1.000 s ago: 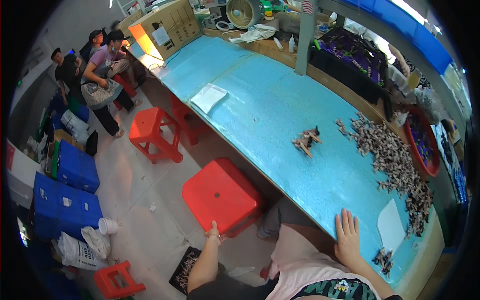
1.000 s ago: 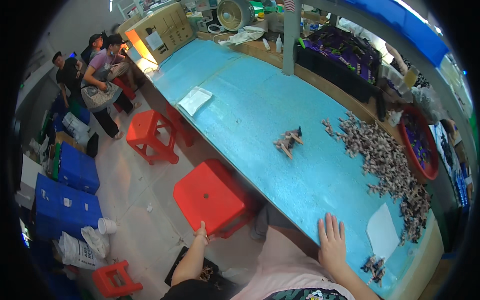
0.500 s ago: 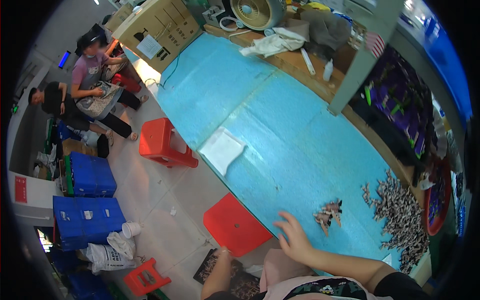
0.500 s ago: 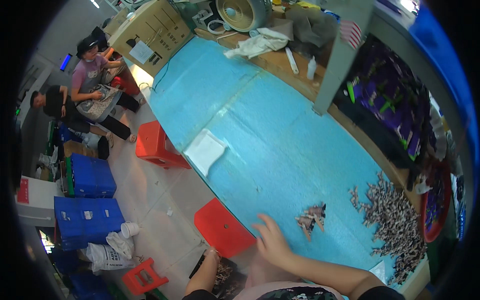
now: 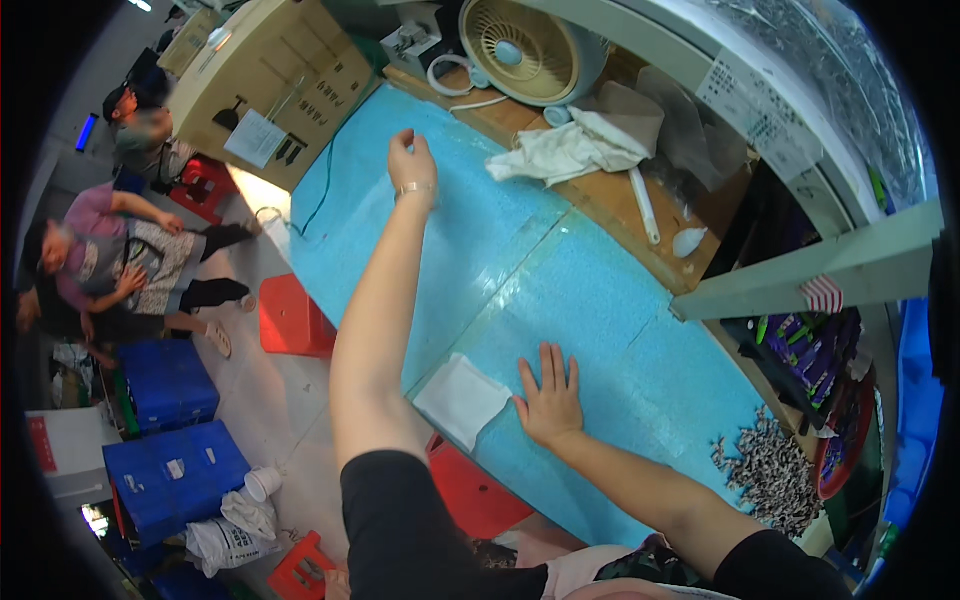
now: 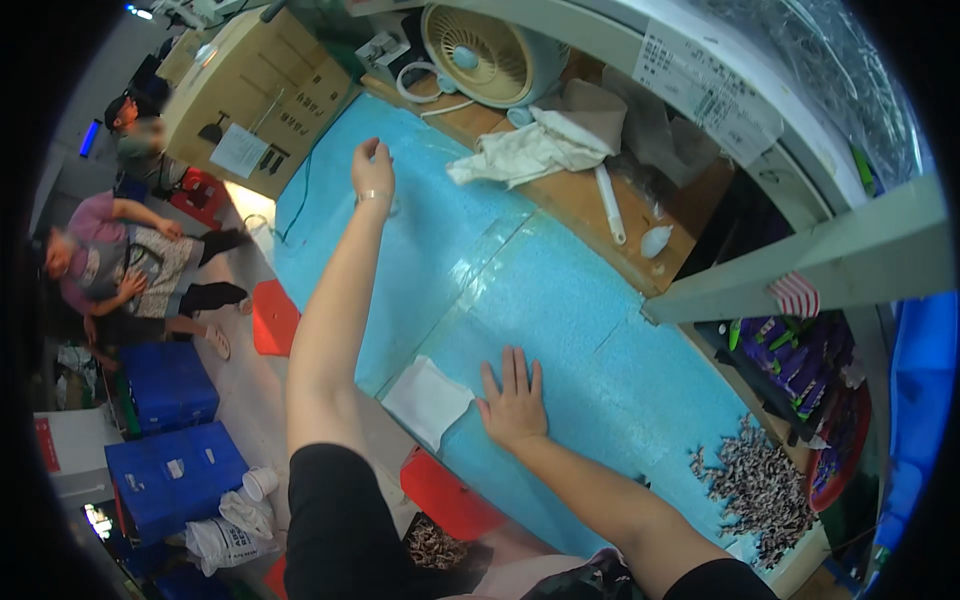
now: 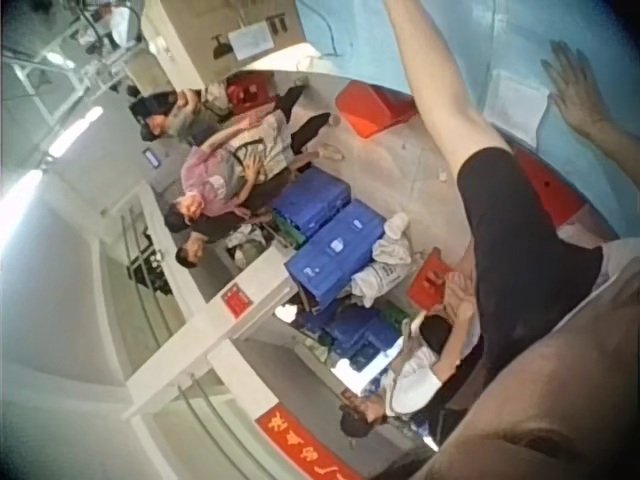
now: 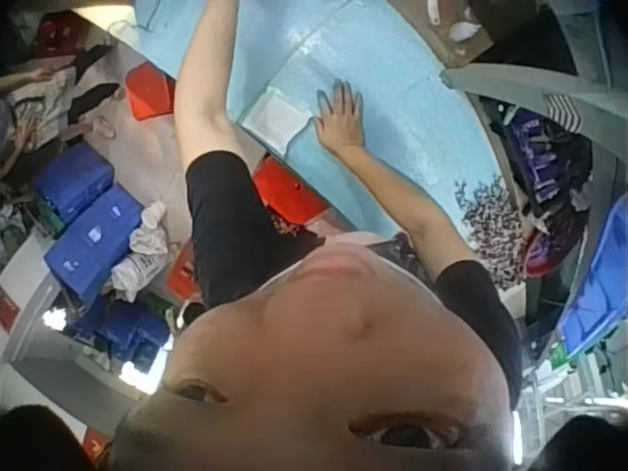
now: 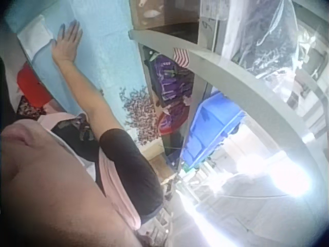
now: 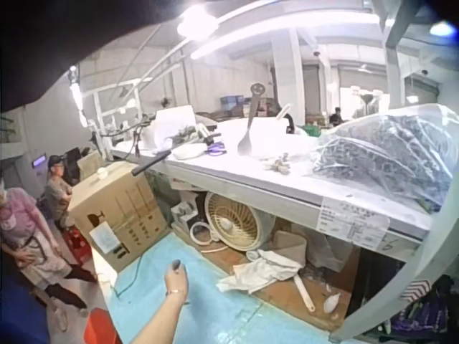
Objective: The person assembles toy figurines by fitting parts together by hand, tears strips of tape, and applies glue to the figurines using a squeeze bottle.
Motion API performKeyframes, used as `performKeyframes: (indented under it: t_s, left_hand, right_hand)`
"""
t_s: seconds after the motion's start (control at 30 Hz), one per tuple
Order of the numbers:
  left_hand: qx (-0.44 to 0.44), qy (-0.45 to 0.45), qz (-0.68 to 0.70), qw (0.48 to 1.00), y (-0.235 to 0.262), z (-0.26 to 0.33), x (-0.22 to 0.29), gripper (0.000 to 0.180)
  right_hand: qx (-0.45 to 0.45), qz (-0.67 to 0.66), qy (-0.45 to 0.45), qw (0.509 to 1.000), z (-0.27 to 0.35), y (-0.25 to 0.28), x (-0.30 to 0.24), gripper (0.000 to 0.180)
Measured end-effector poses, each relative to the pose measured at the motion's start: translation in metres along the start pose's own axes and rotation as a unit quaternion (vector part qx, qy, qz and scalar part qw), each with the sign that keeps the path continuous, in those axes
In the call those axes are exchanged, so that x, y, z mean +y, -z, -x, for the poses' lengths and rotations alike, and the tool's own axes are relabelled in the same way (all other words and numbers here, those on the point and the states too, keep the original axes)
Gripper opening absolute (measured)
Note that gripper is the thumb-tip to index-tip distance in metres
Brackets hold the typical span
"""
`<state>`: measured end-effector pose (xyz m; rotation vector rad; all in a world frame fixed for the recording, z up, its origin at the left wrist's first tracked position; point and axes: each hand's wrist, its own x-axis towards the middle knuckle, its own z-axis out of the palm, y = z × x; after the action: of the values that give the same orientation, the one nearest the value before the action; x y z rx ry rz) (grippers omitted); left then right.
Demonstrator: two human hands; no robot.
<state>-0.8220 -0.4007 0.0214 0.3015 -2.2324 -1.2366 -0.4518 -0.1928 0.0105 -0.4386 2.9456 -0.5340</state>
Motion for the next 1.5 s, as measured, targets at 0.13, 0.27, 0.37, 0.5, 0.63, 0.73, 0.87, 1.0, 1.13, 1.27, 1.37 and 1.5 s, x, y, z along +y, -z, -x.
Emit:
performKeyframes:
  t_s: [0.13, 0.27, 0.37, 0.5, 0.63, 0.73, 0.87, 1.0, 1.13, 1.27, 1.37, 1.5]
  left_hand:
    - [0.052, 0.161, 0.108, 0.98, -0.062, -0.097, -0.017, 0.036]
    - [-0.045, 0.27, 0.298, 0.914, -0.11, -0.076, 0.031, 0.025]
    - [-0.038, 0.227, 0.302, 0.925, -0.059, -0.09, 0.021, 0.019]
    - [-0.059, 0.247, 0.452, 0.855, 0.0, -0.008, 0.078, 0.016]
    - [-0.252, 0.385, 0.496, 0.737, 0.083, 0.125, 0.159, 0.019]
    - [-0.321, 0.425, 0.52, 0.668, 0.134, 0.191, 0.202, 0.021]
    - [-0.51, 0.394, 0.341, 0.684, 0.166, 0.224, 0.241, 0.023]
    - [-0.66, 0.236, 0.132, 0.701, 0.174, 0.25, 0.266, 0.022]
    - [-0.523, 0.168, 0.202, 0.811, 0.186, 0.277, 0.27, 0.022]
    - [-0.315, 0.105, 0.253, 0.909, 0.191, 0.305, 0.26, 0.026]
    - [-0.319, 0.14, 0.301, 0.888, 0.191, 0.316, 0.262, 0.032]
    - [-0.311, 0.139, 0.342, 0.876, 0.185, 0.326, 0.274, 0.028]
  right_hand:
    - [-0.008, -0.022, 0.018, 1.0, -0.001, -0.002, -0.006, 0.061]
    - [-0.005, -0.006, -0.004, 1.0, 0.005, -0.006, 0.009, 0.061]
    - [-0.006, -0.026, 0.027, 0.999, 0.006, -0.002, -0.002, 0.06]
    - [-0.015, -0.029, -0.002, 0.999, 0.008, -0.005, 0.01, 0.058]
    - [0.018, -0.135, -0.029, 0.99, 0.006, 0.01, 0.027, 0.052]
    - [0.166, -0.583, -0.166, 0.778, -0.008, 0.029, 0.048, 0.046]
    - [0.193, -0.635, -0.143, 0.734, -0.019, 0.175, 0.073, 0.034]
    - [-0.175, -0.624, 0.022, 0.762, 0.0, 0.219, 0.076, 0.028]
    - [-0.223, -0.698, -0.043, 0.679, 0.031, 0.216, 0.086, 0.022]
    - [-0.075, -0.773, 0.02, 0.63, 0.054, 0.203, 0.084, 0.018]
    - [-0.039, -0.748, 0.027, 0.662, 0.067, 0.212, 0.072, 0.014]
    - [0.03, -0.631, 0.122, 0.766, 0.081, 0.223, 0.072, 0.012]
